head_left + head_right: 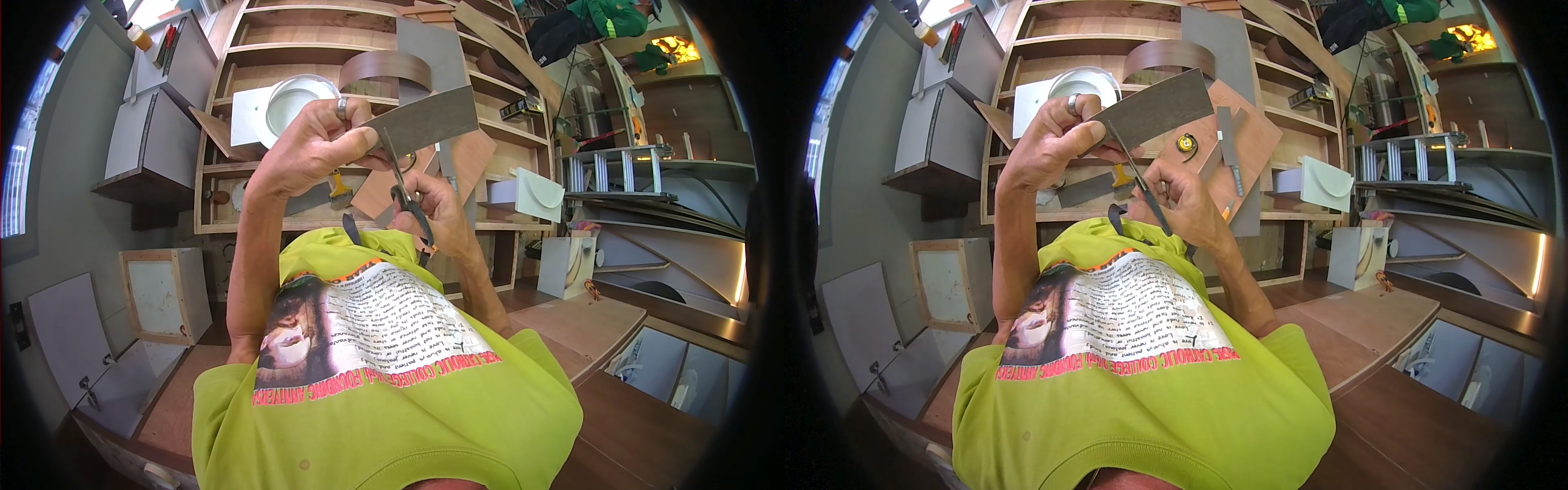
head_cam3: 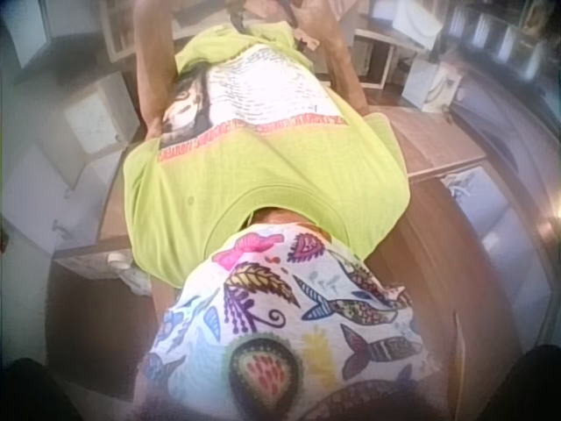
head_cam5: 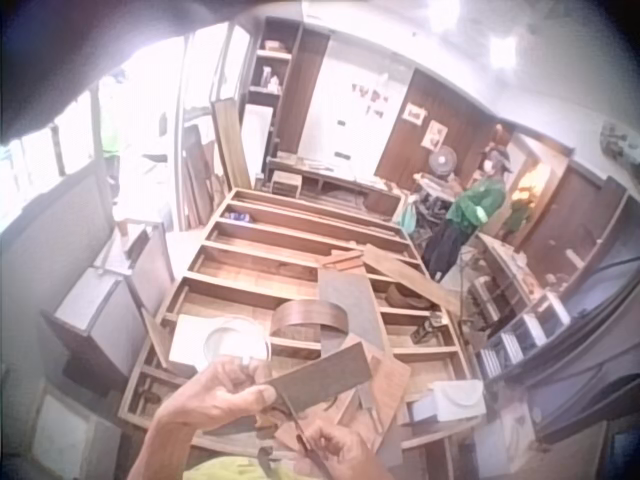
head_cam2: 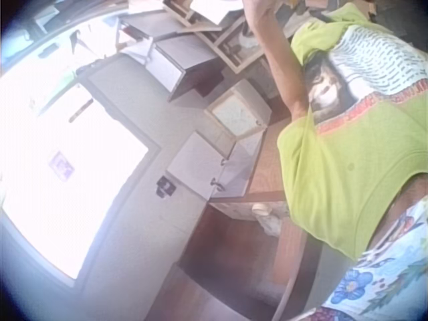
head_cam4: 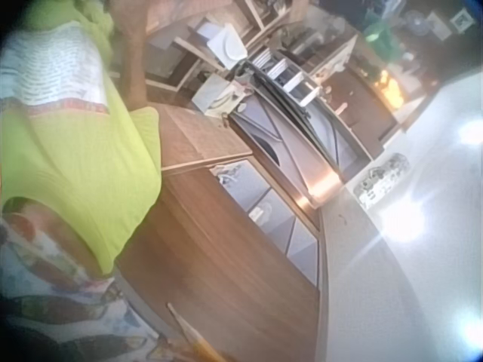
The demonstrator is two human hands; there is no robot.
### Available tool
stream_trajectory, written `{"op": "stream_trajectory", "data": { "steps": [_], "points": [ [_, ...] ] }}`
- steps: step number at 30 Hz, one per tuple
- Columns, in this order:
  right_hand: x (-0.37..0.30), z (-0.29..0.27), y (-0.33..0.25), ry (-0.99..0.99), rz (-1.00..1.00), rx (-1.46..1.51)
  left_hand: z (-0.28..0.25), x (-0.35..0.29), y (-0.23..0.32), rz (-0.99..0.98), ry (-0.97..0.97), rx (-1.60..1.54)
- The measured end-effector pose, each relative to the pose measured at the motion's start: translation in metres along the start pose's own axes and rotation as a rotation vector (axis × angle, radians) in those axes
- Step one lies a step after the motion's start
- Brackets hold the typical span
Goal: The person cuts a strip of material using scissors and applies a liquid adhesive to the back of the strip using a small bottle.
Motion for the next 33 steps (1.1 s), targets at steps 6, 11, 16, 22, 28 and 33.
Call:
{"op": "stream_trajectory", "data": {
  "steps": [6,11,16,22,28,33],
  "points": [
    [-0.002,0.0,0.0,0.019,0.018,0.011,0.0,0.0,0.003,0.012,-0.014,0.036],
    [-0.002,0.005,-0.007,0.022,0.07,0.036,0.001,-0.002,0.004,0.005,0.004,0.039],
    [-0.005,0.005,0.0,0.042,0.032,0.061,0.0,-0.002,0.001,0.014,-0.006,0.047],
    [-0.01,0.004,0.005,0.045,0.036,0.059,0.004,-0.005,0.002,0.041,-0.014,0.074],
    [-0.009,0.012,-0.005,0.054,0.03,0.081,0.003,-0.004,-0.006,0.087,-0.045,0.127],
    [-0.012,0.009,-0.005,0.05,0.042,0.049,0.009,-0.009,0.0,0.032,-0.037,0.088]
  ]
}}
Point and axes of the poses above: each hand's wrist, its own x-axis towards the middle knuckle, its own z-axis out of the palm, y = z × x, the point moved 4 cm from there along x, towards the middle knuckle, and after that the axes turned 11 degrees about -z, right-handed, at the moved point
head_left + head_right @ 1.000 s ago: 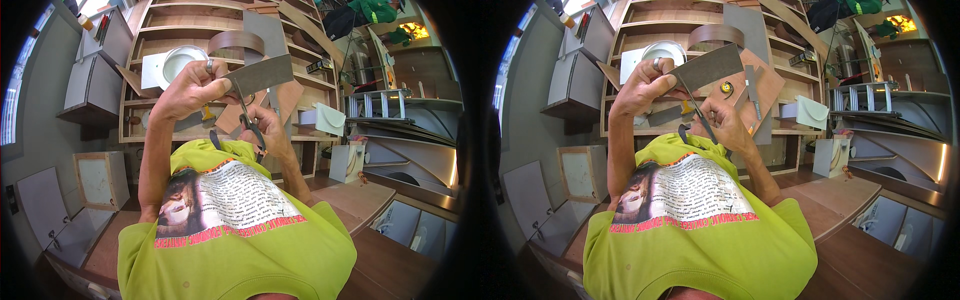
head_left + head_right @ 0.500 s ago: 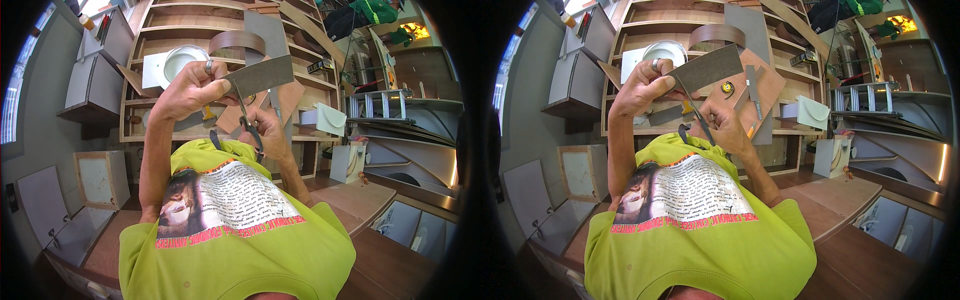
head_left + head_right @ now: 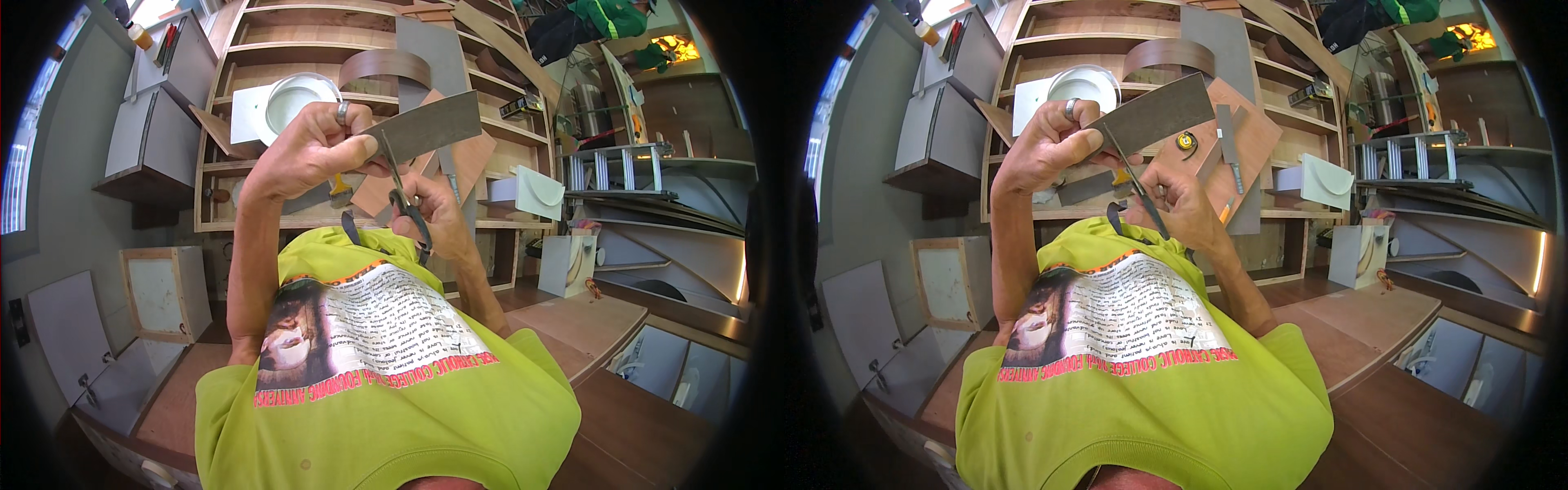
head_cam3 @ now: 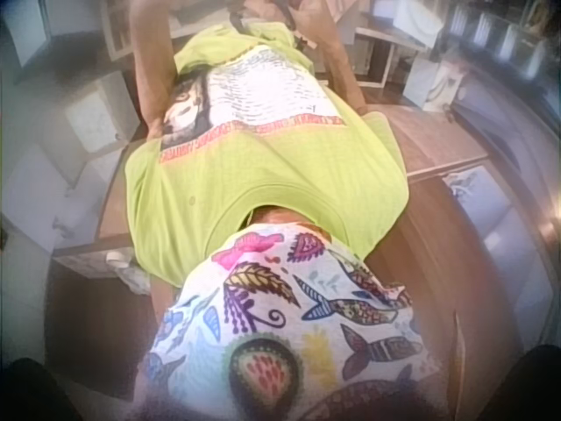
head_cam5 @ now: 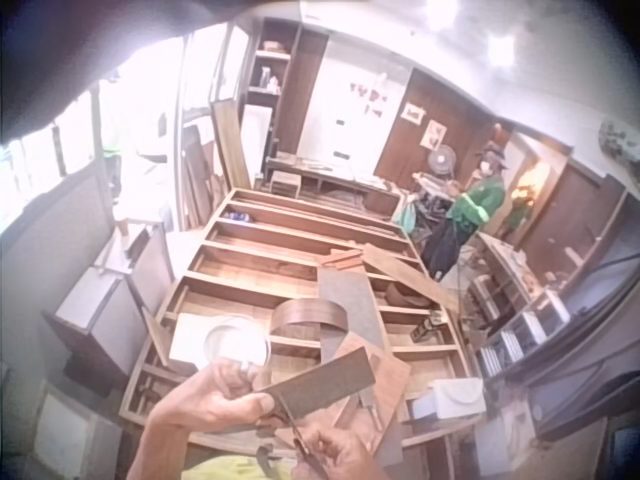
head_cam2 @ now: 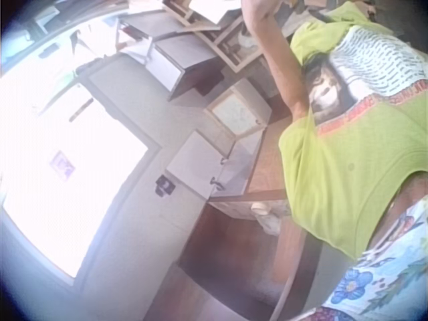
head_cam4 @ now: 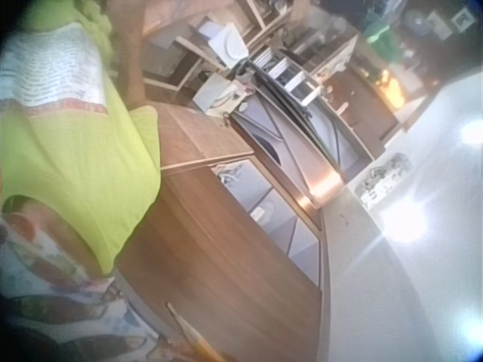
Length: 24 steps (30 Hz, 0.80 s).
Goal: The person cuts a strip of material using scissors and applies a liquid adhesive to the back of the strip using a small bottle.
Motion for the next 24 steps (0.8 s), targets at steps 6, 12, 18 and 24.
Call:
{"op": "stream_trajectory", "data": {
  "steps": [6,12,18,24],
  "points": [
    [-0.004,0.001,0.0,0.019,-0.01,0.007,0.0,0.0,-0.001,0.003,0.016,-0.004],
    [-0.009,-0.005,0.01,0.012,0.008,0.023,0.003,-0.001,-0.001,-0.008,0.027,-0.015],
    [-0.01,-0.003,0.009,-0.014,0.01,-0.024,0.002,-0.001,-0.001,0.002,0.046,0.029],
    [-0.005,0.002,0.003,-0.023,-0.044,-0.024,0.007,-0.004,0.005,-0.01,0.051,0.092]
  ]
}}
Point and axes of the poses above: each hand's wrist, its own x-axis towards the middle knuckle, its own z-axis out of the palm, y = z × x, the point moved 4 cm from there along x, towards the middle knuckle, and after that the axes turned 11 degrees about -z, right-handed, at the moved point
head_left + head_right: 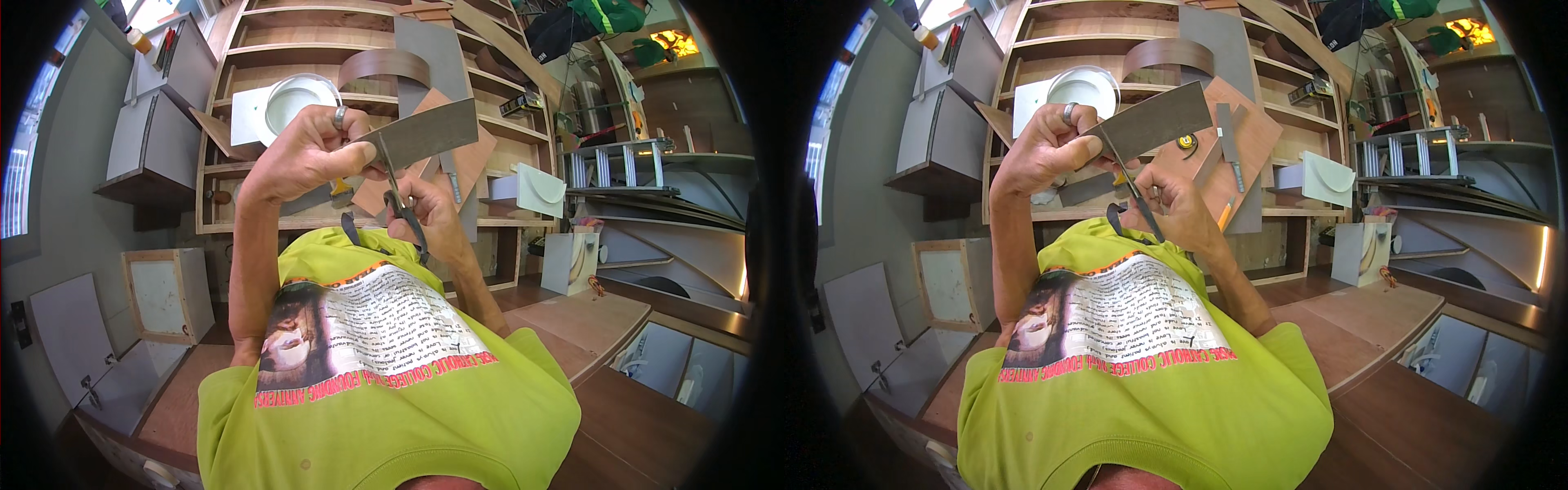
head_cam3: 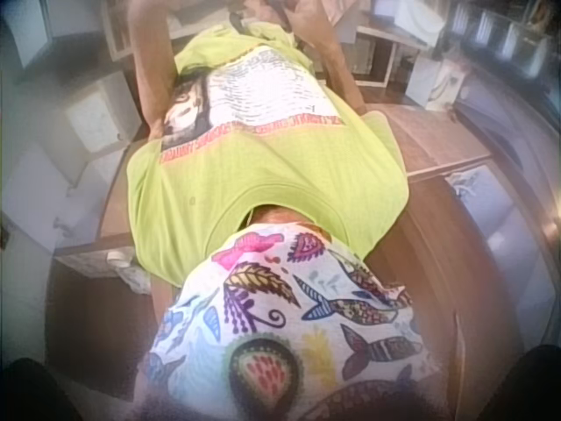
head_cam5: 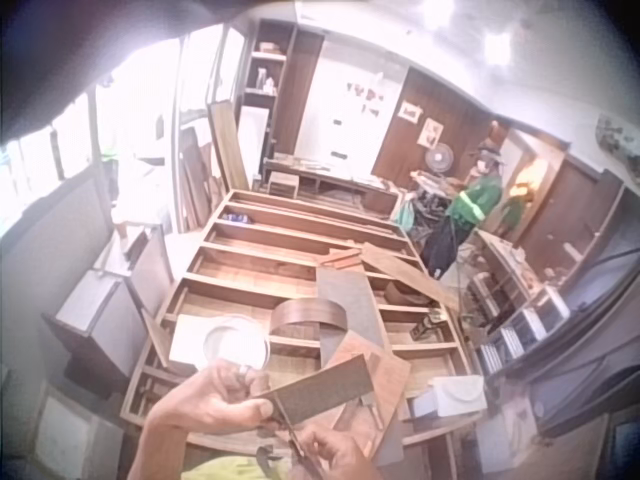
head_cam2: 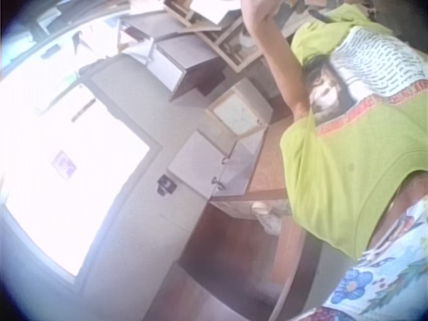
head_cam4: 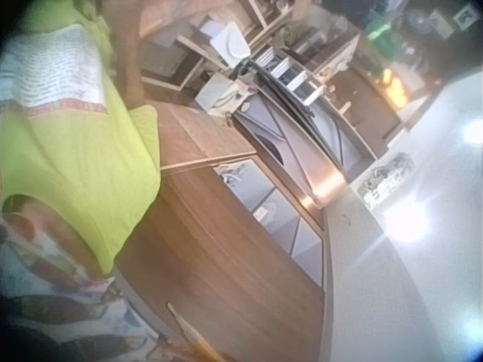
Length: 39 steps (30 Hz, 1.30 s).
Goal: The person cuts a strip of material using scissors and applies a liquid adhesive to the back of the strip using a small bottle.
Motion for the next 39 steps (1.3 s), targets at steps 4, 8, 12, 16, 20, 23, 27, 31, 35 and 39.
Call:
{"op": "stream_trajectory", "data": {
  "steps": [4,8,12,16,20,23,27,31,35,39],
  "points": [
    [-0.001,0.0,0.002,0.032,0.02,0.022,0.001,-0.001,0.002,0.002,0.003,-0.003],
    [0.0,0.001,0.002,0.066,0.0,0.059,-0.002,-0.001,0.0,0.01,-0.039,-0.013],
    [-0.001,0.0,0.002,0.055,0.02,0.042,-0.002,0.0,-0.001,0.005,-0.03,-0.021],
    [0.003,0.002,0.0,0.043,-0.015,0.041,-0.003,0.001,-0.002,0.019,-0.036,-0.06],
    [0.008,-0.004,0.002,0.015,-0.032,0.004,-0.008,0.002,-0.004,0.004,0.0,-0.028],
    [0.016,-0.003,-0.01,-0.004,-0.088,0.021,-0.01,0.004,-0.006,0.129,0.154,-0.005],
    [0.024,-0.008,-0.005,0.048,-0.147,-0.199,-0.004,0.011,-0.013,0.176,0.382,-0.248],
    [0.036,-0.002,-0.003,0.151,-0.235,-0.403,0.012,0.017,-0.021,0.233,0.435,-0.349],
    [0.039,0.002,-0.013,0.167,-0.189,-0.438,0.017,0.016,-0.032,0.26,0.442,-0.139],
    [0.04,-0.005,-0.005,0.177,-0.199,-0.317,0.027,0.014,-0.026,0.255,0.436,-0.065]
  ]
}}
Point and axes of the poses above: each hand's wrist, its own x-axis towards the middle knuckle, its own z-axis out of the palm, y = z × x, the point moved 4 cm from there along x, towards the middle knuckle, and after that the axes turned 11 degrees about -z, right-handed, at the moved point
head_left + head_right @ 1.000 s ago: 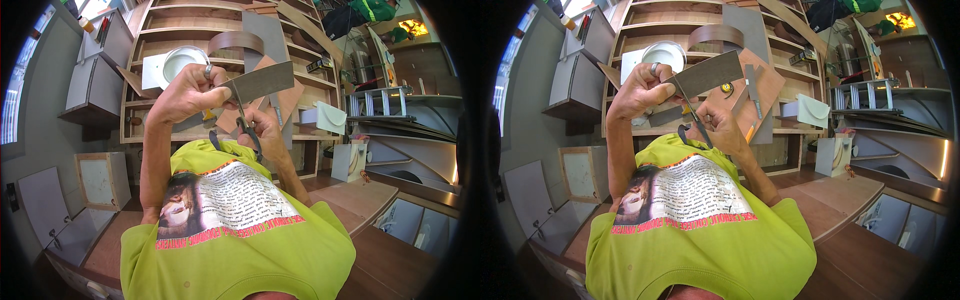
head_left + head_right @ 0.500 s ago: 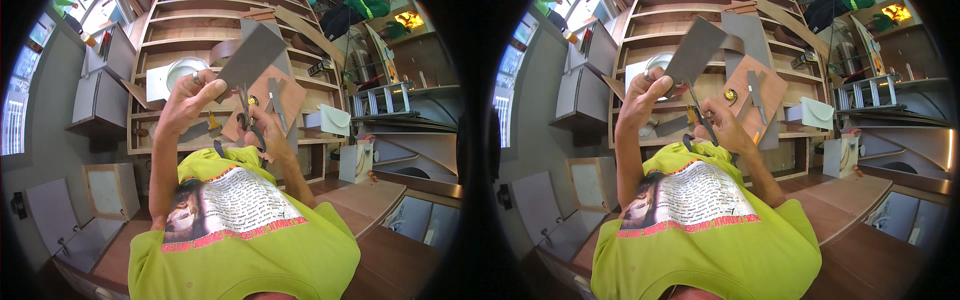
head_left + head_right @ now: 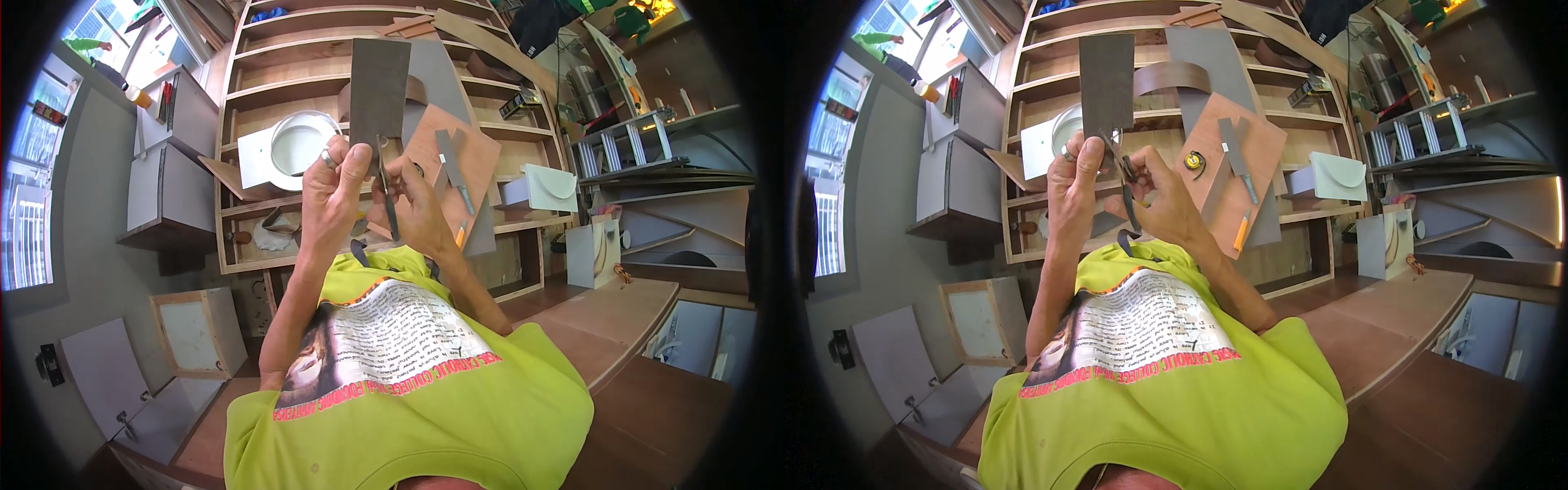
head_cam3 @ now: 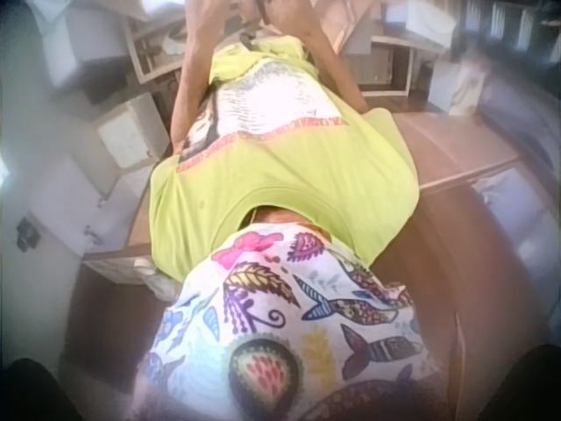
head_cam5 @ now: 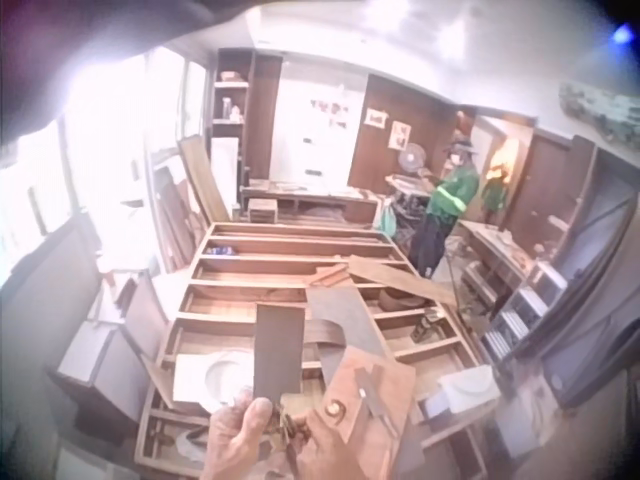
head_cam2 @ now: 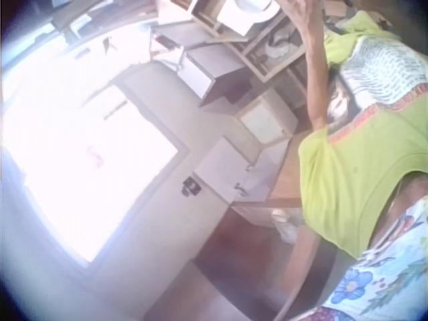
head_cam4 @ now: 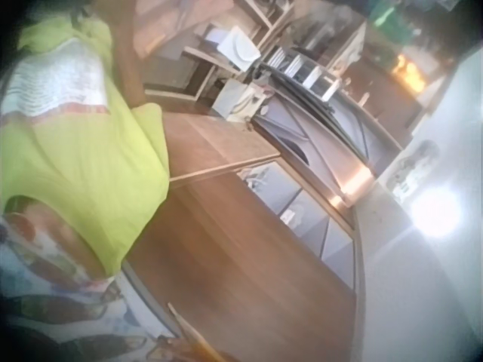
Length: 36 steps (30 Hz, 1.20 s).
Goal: The person cuts a strip of material using scissors and applies a liquid adhesive to the back of the strip using a small bottle.
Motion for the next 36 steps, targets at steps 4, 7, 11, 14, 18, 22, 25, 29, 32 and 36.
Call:
{"op": "stream_trajectory", "data": {
  "steps": [4,7,11,14,18,22,25,29,32,36],
  "points": [
    [0.003,0.0,0.004,0.063,-0.046,0.157,0.008,-0.003,0.003,0.001,0.054,0.082],
    [0.003,0.0,-0.004,0.052,-0.065,0.288,0.011,-0.002,0.006,0.035,0.029,0.075],
    [0.002,0.002,-0.011,0.035,-0.081,0.353,0.011,-0.002,0.004,0.023,-0.011,0.051],
    [0.002,0.003,-0.009,0.05,-0.087,0.396,0.012,-0.002,0.004,0.015,-0.028,0.047],
    [0.002,0.004,-0.011,0.06,-0.103,0.422,0.014,-0.006,0.004,-0.001,-0.045,0.04],
    [-0.002,0.003,-0.005,0.046,-0.067,0.407,0.011,-0.007,0.006,-0.016,-0.073,0.079],
    [-0.005,0.002,-0.004,0.058,-0.039,0.423,0.012,-0.008,0.006,0.01,-0.076,0.094],
    [-0.005,0.006,-0.009,0.097,-0.083,0.415,0.013,-0.01,0.004,-0.008,-0.077,0.063],
    [-0.008,0.006,-0.006,0.094,-0.073,0.413,0.014,-0.009,0.004,0.001,-0.079,0.06],
    [-0.01,0.007,-0.004,0.116,-0.099,0.422,0.015,-0.011,0.005,-0.048,-0.089,0.04]
  ]
}}
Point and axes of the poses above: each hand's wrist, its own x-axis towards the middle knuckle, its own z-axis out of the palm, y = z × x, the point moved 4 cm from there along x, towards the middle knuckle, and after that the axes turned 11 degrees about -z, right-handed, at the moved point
